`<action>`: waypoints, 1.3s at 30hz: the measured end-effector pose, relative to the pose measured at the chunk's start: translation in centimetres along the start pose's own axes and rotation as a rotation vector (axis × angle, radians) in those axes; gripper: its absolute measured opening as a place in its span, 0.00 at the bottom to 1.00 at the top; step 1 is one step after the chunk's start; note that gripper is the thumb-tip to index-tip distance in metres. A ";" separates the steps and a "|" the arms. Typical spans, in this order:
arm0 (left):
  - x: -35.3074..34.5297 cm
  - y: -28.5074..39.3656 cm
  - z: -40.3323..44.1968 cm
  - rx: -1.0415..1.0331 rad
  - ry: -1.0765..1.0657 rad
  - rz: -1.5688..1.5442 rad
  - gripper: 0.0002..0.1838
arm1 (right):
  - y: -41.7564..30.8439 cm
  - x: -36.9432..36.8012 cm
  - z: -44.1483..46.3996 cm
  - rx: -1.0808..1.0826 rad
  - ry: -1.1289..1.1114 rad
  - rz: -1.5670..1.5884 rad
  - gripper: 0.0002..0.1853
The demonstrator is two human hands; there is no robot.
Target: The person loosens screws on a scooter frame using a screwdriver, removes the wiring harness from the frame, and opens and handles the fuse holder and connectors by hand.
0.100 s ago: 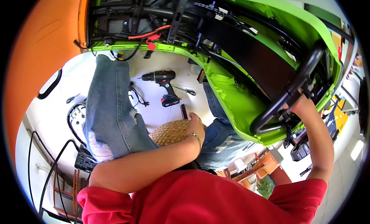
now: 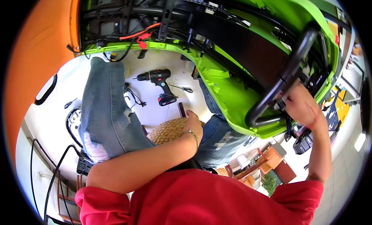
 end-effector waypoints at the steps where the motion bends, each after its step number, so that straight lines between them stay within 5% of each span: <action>1: -0.4 0.4 0.7 0.030 0.069 0.003 0.23 | -0.2 0.6 -2.6 -0.150 0.040 0.060 0.13; 4: -3.8 1.4 5.0 0.112 0.242 -0.096 0.22 | 0.4 0.8 -12.7 -0.592 0.216 0.507 0.14; 7: -6.7 1.3 7.1 0.129 0.402 -0.313 0.22 | 2.0 -1.8 -21.2 -0.531 0.450 0.936 0.17; 9: -5.2 -0.6 4.9 0.214 0.828 -0.729 0.20 | 3.1 -4.3 -24.4 -0.515 0.640 0.984 0.19; 11: -2.8 -1.9 3.3 0.203 0.820 -0.807 0.16 | 4.3 -6.3 -25.7 -0.477 0.799 1.102 0.21; 20: -1.7 -2.6 2.8 0.041 0.898 -0.095 0.11 | 8.0 -6.5 -26.0 -0.433 1.020 0.988 0.25; 26: -2.4 -3.2 4.1 0.104 0.867 -0.027 0.13 | 8.5 -5.5 -23.3 -0.331 0.993 0.935 0.18; 29: -2.1 -3.7 4.3 0.096 0.772 -0.082 0.13 | 9.2 -4.4 -21.0 -0.131 1.111 0.330 0.14; 32: -0.9 -3.9 4.0 0.066 0.790 -0.015 0.13 | 11.1 -5.0 -18.2 -0.073 1.122 0.582 0.12; 39: -0.4 -5.2 3.8 0.026 0.927 0.001 0.11 | 10.5 -4.3 -17.6 -0.112 1.076 0.576 0.11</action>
Point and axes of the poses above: each hand's wrist, its own z-axis towards the middle knuckle, its own x-axis out of the back of the hand, y = z × x, the point moved 3 cm from there along z, towards the middle knuckle, and after that the axes turned 7 degrees about z, right-handed, at the moved point
